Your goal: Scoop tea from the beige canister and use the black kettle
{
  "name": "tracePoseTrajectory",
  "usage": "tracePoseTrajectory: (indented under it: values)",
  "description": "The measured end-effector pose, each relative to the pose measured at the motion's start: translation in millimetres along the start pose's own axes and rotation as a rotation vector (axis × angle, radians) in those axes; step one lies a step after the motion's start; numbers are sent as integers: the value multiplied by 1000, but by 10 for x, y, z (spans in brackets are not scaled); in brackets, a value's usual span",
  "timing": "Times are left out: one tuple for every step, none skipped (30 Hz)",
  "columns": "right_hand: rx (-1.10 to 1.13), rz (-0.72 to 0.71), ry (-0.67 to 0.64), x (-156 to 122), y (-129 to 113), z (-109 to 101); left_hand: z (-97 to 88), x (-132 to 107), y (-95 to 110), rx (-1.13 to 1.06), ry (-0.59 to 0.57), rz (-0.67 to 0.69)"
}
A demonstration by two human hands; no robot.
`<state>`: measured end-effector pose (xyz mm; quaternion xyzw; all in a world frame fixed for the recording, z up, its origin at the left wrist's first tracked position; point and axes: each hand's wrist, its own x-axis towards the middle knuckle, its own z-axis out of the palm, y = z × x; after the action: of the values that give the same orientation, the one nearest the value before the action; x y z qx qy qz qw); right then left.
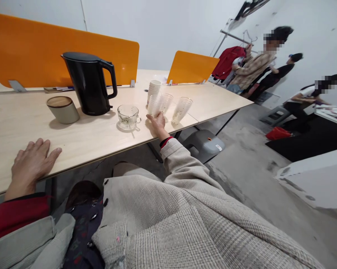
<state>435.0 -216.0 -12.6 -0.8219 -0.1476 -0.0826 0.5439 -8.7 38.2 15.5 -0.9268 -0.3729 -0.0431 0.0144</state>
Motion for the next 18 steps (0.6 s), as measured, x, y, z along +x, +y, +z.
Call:
tracePoseTrajectory:
  values:
    - [0, 6, 4, -10, -20, 2, -5, 1, 0, 3, 2, 2]
    - [0, 9, 10, -24, -36, -1, -11, 2, 1, 4, 1, 3]
    - [-3, 11, 16, -43, -47, -11, -18, 1, 4, 3, -1, 1]
    - [-8, 11, 20, -64, -53, -26, -27, 0, 9, 1, -5, -4]
    - [-12, 10, 18, -86, -54, -46, -35, -3, 15, -4, -9, -10]
    - [-14, 6, 10, -108, -53, -69, -44, -7, 22, -8, -15, -16]
    - [-12, 2, -1, -127, -49, -95, -52, -12, 30, -11, -20, -21]
    - [-11, 0, -14, -144, -45, -121, -59, -17, 38, -12, -24, -25]
    - [-11, 0, -26, -158, -41, -146, -63, -23, 45, -13, -27, -29]
    - [-12, 1, -36, -169, -38, -170, -64, -28, 51, -18, -27, -34]
    - [-15, 3, -48, -178, -35, -195, -63, -32, 55, -27, -24, -43]
    - [-17, 8, -64, -184, -33, -221, -59, -35, 58, -38, -21, -49]
    - [-20, 9, -80, -189, -30, -251, -54, -37, 59, -48, -18, -55]
    - [-24, 6, -91, -192, -27, -287, -48, -36, 57, -53, -15, -60]
    - [-26, -1, -90, -192, -25, -332, -42, -33, 54, -49, -16, -59]
    - [-32, -16, -73, -187, -25, -385, -37, -29, 49, -35, -19, -52]
    - [-41, -44, -40, -178, -33, -445, -33, -23, 42, -14, -21, -42]
    - [-57, -90, 8, -163, -49, -510, -30, -17, 34, 9, -22, -32]
